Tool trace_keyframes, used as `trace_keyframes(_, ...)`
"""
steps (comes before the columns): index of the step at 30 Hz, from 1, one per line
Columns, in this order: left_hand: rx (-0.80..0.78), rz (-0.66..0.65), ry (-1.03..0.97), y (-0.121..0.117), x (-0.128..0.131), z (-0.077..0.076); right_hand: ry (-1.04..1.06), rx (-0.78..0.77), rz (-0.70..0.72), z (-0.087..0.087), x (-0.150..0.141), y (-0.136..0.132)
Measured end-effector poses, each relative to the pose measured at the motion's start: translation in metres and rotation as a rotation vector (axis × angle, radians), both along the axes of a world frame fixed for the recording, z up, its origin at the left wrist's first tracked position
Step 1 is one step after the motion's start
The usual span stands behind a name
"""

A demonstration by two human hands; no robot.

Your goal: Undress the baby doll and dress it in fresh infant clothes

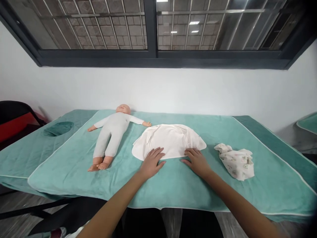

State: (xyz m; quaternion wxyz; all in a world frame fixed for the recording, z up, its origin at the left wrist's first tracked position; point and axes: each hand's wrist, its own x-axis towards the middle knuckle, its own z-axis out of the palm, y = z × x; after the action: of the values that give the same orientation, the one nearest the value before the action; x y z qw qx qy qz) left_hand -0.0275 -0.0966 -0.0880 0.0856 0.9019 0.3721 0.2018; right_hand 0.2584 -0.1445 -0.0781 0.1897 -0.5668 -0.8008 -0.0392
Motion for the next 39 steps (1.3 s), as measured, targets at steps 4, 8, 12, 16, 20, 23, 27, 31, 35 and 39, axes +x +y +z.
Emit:
trace_keyframes(4,0.050,0.078,-0.086,-0.001,0.006,-0.002,-0.072,-0.013,-0.021,0.000,0.005,-0.004)
trace_keyframes(8,0.078,0.093,-0.109,-0.001,0.007,-0.007,-0.169,0.012,-0.027,-0.002,-0.004,0.006)
trace_keyframes(12,0.096,0.110,-0.133,-0.003,0.006,-0.008,-0.129,0.014,0.035,-0.008,-0.004,0.003)
trace_keyframes(16,0.171,0.202,-0.066,-0.006,0.007,-0.006,0.050,-0.068,0.083,-0.002,0.016,0.009)
trace_keyframes(20,0.209,0.285,0.017,-0.007,0.009,-0.005,0.355,-0.052,-0.308,0.007,0.061,0.048)
trace_keyframes(23,0.204,0.301,0.030,-0.007,0.009,-0.006,0.398,-0.102,-0.433,0.006,0.091,0.080)
trace_keyframes(27,0.186,0.308,0.017,-0.006,0.009,-0.007,0.441,-0.230,-0.317,-0.003,0.101,0.094)
trace_keyframes(31,0.167,0.308,0.011,-0.003,0.010,-0.007,0.502,-0.367,-0.232,-0.003,0.097,0.088)
trace_keyframes(35,0.147,0.313,0.000,-0.003,0.011,-0.007,0.650,-0.408,-0.236,0.001,0.096,0.086)
trace_keyframes(39,0.131,0.311,-0.009,-0.003,0.012,-0.007,1.021,-0.369,-0.275,0.002,0.098,0.090)
